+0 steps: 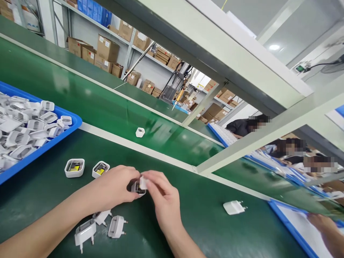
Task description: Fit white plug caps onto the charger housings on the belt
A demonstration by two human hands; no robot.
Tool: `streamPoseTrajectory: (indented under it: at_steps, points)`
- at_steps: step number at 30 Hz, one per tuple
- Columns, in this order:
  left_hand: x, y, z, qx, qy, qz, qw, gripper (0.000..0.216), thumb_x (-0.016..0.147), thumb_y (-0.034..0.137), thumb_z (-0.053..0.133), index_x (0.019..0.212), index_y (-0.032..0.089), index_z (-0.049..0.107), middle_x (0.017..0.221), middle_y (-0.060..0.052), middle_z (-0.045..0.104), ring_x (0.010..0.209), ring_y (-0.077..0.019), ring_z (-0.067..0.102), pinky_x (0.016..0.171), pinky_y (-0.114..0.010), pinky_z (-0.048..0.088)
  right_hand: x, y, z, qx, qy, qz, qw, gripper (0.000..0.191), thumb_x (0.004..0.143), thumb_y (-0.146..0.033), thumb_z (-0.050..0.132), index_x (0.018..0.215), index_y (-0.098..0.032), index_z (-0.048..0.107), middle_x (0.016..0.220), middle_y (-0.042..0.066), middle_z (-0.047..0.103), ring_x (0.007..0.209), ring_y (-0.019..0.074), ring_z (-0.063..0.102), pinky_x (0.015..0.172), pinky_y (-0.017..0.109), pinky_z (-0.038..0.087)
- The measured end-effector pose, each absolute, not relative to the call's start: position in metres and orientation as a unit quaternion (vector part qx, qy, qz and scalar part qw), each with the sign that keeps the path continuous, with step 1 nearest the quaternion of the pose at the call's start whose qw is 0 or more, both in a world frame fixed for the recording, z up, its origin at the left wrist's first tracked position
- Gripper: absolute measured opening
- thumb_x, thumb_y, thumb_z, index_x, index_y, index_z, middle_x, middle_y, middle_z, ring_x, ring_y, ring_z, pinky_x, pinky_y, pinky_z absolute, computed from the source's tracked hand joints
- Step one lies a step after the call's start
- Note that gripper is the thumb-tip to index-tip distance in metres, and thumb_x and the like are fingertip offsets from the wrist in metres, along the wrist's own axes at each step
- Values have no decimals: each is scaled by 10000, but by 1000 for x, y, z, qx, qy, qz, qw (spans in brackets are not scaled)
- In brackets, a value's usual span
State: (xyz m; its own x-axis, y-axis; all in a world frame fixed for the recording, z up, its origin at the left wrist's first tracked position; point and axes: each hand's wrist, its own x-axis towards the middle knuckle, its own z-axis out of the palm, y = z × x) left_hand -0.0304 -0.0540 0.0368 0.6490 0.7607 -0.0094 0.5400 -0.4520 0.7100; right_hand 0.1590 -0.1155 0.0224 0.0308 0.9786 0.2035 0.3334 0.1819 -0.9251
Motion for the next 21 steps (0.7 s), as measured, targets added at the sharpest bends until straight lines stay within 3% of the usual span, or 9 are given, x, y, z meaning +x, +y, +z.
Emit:
streamPoseTrajectory:
  at_steps: [2, 6, 10, 15, 21]
  points:
    - [-28, -53, 32, 827, 397, 162, 364, 122, 808, 307, 675, 901, 232, 703, 920, -30, 728, 942, -261, 704, 687, -310, 489, 159, -115, 14, -537, -632, 311, 465, 146, 940, -375, 721, 993, -242, 755, 1057, 71, 695, 1033, 241, 664, 916, 392, 586]
    - [-24, -52, 27, 816, 402, 179, 376, 103, 790, 288, 662, 874, 239, 696, 898, -25, 714, 937, -271, 694, 678, -318, 456, 165, -117, 18, -551, -679, 259, 410, 281, 948, -309, 713, 1220, -290, 645, 1076, 37, 685, 1029, 210, 654, 922, 361, 559]
    - [-23, -53, 27, 813, 402, 176, 382, 109, 793, 267, 650, 884, 244, 706, 904, -20, 717, 919, -267, 691, 659, -315, 426, 170, -115, 31, -564, -720, 213, 343, 62, 962, -314, 695, 986, -261, 716, 1039, 35, 682, 981, 214, 629, 871, 349, 532]
    - [-22, -54, 30, 818, 400, 167, 379, 120, 811, 256, 651, 909, 244, 717, 917, -22, 721, 924, -260, 690, 671, -313, 424, 168, -112, 30, -560, -712, 238, 351, 75, 935, -336, 736, 958, -267, 756, 995, 34, 677, 957, 222, 624, 839, 349, 519]
    - [-22, -53, 27, 824, 398, 163, 368, 127, 814, 264, 652, 917, 236, 719, 912, -39, 718, 923, -269, 695, 642, -308, 403, 166, -112, 29, -573, -726, 188, 331, 87, 944, -346, 716, 951, -277, 768, 961, 35, 630, 915, 222, 586, 811, 354, 495]
